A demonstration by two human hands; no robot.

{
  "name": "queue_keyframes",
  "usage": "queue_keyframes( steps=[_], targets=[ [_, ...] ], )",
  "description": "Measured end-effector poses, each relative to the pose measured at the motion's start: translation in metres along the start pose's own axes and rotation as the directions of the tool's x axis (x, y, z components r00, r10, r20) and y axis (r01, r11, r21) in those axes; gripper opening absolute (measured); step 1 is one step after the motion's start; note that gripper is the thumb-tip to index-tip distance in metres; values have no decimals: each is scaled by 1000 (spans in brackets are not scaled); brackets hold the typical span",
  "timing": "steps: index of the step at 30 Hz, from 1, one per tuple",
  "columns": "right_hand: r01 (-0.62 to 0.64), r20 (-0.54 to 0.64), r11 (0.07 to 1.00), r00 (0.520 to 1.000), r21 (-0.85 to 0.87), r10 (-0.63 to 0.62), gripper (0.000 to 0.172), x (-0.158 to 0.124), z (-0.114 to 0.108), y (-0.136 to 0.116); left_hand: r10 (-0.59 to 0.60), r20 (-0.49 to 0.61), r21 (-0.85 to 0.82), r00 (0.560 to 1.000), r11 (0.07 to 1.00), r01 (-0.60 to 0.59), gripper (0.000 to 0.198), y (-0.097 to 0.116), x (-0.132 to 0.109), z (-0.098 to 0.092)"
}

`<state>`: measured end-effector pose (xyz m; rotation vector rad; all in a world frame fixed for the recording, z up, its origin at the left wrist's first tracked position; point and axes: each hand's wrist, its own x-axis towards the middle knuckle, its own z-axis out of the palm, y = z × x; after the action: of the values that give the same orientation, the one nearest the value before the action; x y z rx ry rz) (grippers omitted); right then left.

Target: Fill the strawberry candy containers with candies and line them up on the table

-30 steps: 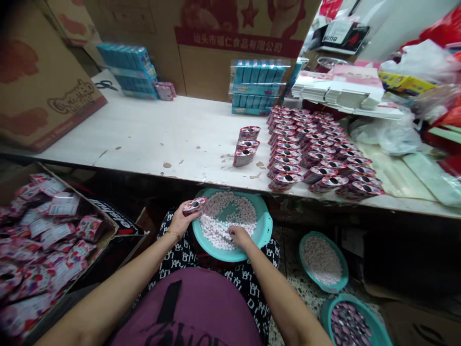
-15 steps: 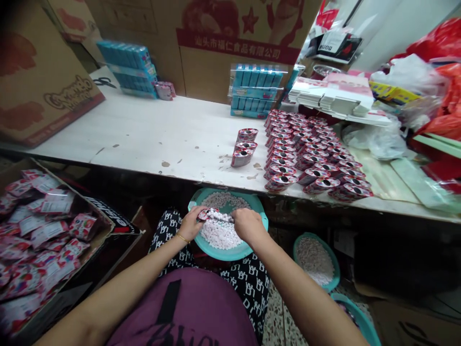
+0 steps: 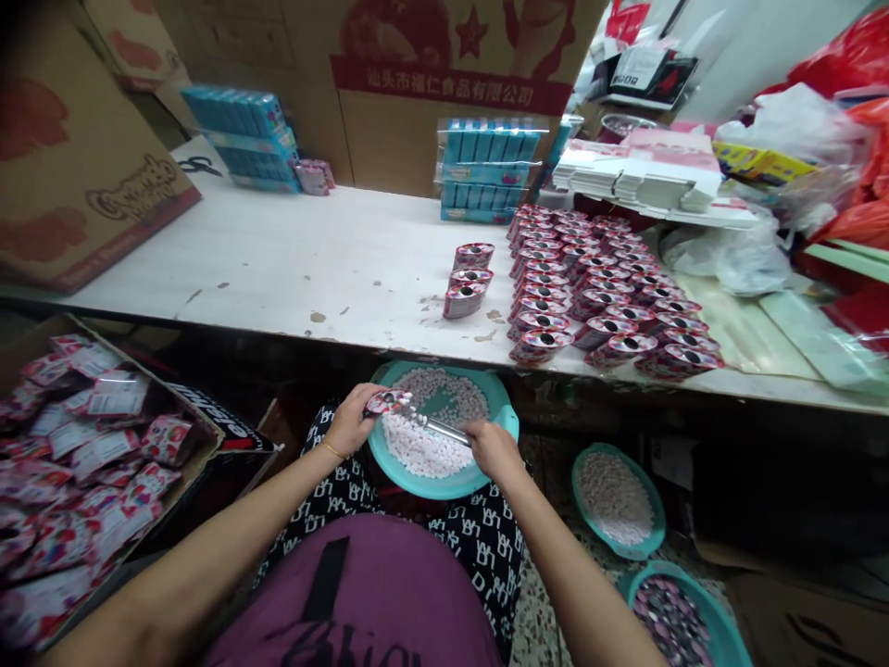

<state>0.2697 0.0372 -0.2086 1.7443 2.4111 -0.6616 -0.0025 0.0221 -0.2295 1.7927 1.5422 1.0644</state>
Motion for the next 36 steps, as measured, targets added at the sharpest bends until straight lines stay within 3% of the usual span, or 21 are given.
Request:
queue_keyframes(
  steps=[3, 6, 9, 12, 16, 19, 22, 25, 29, 32, 34, 36],
  targets=[
    [82, -119, 984, 991, 156, -63, 32, 10, 19, 4, -166, 8, -223, 986, 961, 164, 36, -3, 2, -1],
    [236, -296, 912, 945, 335, -136, 35, 19, 17, -10, -277, 67, -449, 959, 850, 277, 45, -5, 3, 11],
    [350, -403, 849, 897, 395, -182, 39, 24, 0, -36, -294, 85, -558, 952, 777, 289, 49, -2, 4, 30],
    [421, -452, 844, 856, 332, -249, 42, 25, -11, -58, -282, 99, -614, 954, 737, 282, 52, 4, 7, 43],
    [452, -514, 838, 819, 307, -253, 48, 20, -9, -63, -238, 99, -648, 966, 721, 244, 48, 15, 11, 45],
    [494, -521, 825, 797, 274, -304, 50, 17, -11, -56, -172, 111, -616, 979, 761, 203, 41, 28, 14, 42],
    [504, -508, 828, 795, 247, -332, 42, 26, -29, -47, -140, 94, -601, 986, 782, 168, 47, 43, 22, 39],
    [454, -555, 853, 792, 258, -255, 39, 53, -60, -34, -183, 8, -592, 983, 792, 152, 65, 54, 35, 32],
    [376, -593, 893, 788, 247, -168, 39, 96, -99, -12, -202, -12, -522, 979, 837, 166, 64, 55, 61, 13],
    [330, -661, 932, 734, 149, -154, 44, 111, -117, -4, -104, 7, -343, 995, 934, 100, 71, 52, 89, 5],
    [313, -680, 949, 702, 25, -213, 55, 116, -130, -5, 19, -12, -133, 1000, 991, -20, 84, 53, 115, 6],
    [297, -656, 951, 702, -83, -277, 67, 127, -147, -7, 157, -26, 66, 987, 986, -155, 98, 58, 144, 13]
  ],
)
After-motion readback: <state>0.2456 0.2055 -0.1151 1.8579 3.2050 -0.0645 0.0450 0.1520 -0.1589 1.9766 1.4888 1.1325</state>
